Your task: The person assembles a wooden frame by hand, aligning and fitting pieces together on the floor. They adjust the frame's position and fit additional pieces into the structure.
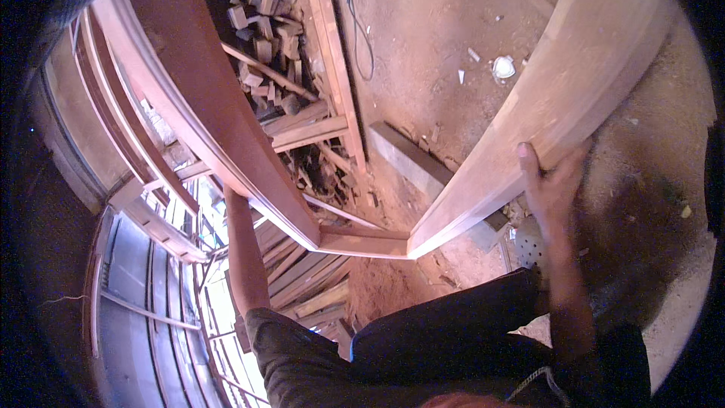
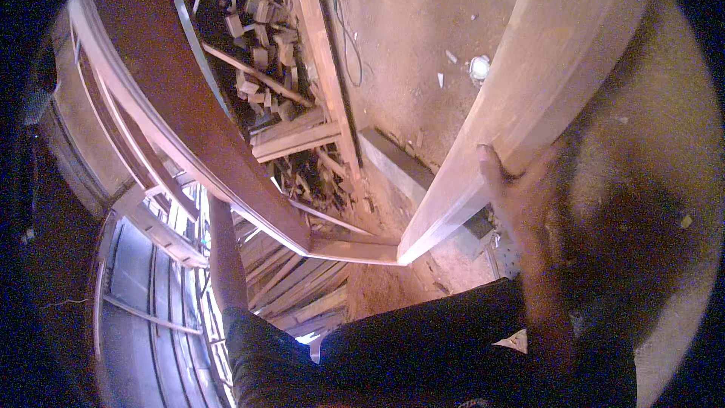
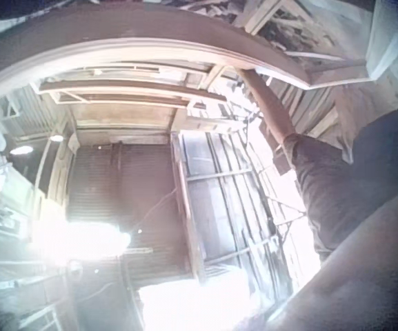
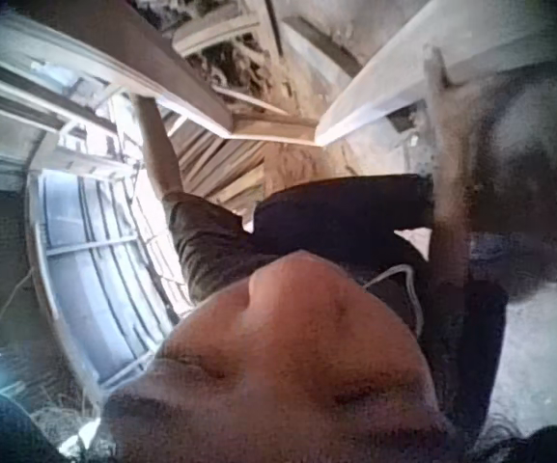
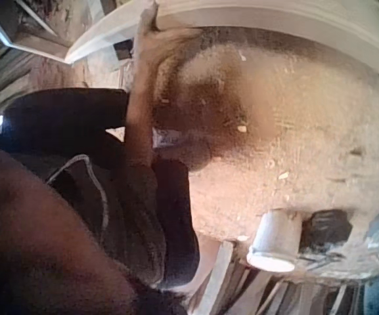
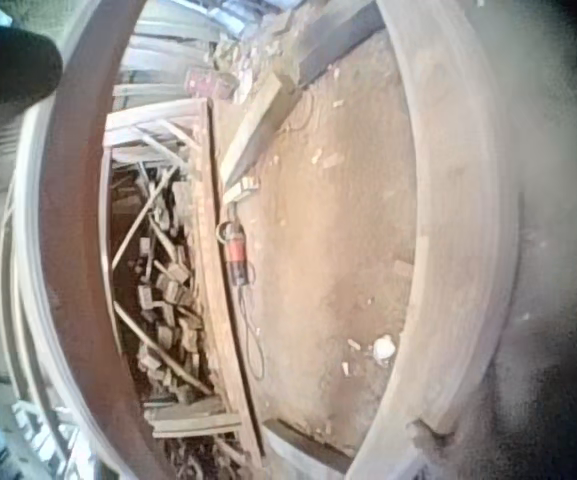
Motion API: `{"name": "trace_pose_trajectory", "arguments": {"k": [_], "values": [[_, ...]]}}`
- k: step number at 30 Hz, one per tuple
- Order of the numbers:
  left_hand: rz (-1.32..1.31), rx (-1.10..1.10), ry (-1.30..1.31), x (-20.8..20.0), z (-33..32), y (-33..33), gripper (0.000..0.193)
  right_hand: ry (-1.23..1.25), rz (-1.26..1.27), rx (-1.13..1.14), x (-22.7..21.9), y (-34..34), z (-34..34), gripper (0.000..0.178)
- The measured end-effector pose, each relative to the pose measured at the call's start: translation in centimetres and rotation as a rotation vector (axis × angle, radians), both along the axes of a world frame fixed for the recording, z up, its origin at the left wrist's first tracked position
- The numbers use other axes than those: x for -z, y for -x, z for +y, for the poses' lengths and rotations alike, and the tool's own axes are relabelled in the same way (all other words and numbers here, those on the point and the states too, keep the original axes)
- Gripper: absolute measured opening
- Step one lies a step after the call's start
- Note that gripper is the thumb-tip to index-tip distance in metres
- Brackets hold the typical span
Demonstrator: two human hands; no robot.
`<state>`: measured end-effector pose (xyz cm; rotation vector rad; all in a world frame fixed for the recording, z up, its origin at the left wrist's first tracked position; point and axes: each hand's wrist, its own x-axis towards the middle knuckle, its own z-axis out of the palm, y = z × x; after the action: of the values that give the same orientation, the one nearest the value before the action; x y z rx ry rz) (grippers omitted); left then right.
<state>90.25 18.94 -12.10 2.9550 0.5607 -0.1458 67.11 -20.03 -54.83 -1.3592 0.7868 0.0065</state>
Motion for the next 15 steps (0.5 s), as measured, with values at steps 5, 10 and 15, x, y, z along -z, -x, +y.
{"name": "trace_pose_trajectory", "arguments": {"k": [5,10,15], "values": [[-0.006,-0.042,-0.032,-1.4,-0.5,0.5,0.073,0.117,-0.235,-0.058,1.2,-0.7,-1.2,0.083],[0.000,-0.056,-0.035,-1.4,-1.0,-0.6,0.073,-0.055,-0.205,-0.084,2.0,-0.6,-0.6,0.068],[-0.002,-0.060,-0.059,-1.9,-1.7,-1.0,0.073,-0.053,-0.192,-0.072,2.4,-0.3,-0.2,0.061]]}}
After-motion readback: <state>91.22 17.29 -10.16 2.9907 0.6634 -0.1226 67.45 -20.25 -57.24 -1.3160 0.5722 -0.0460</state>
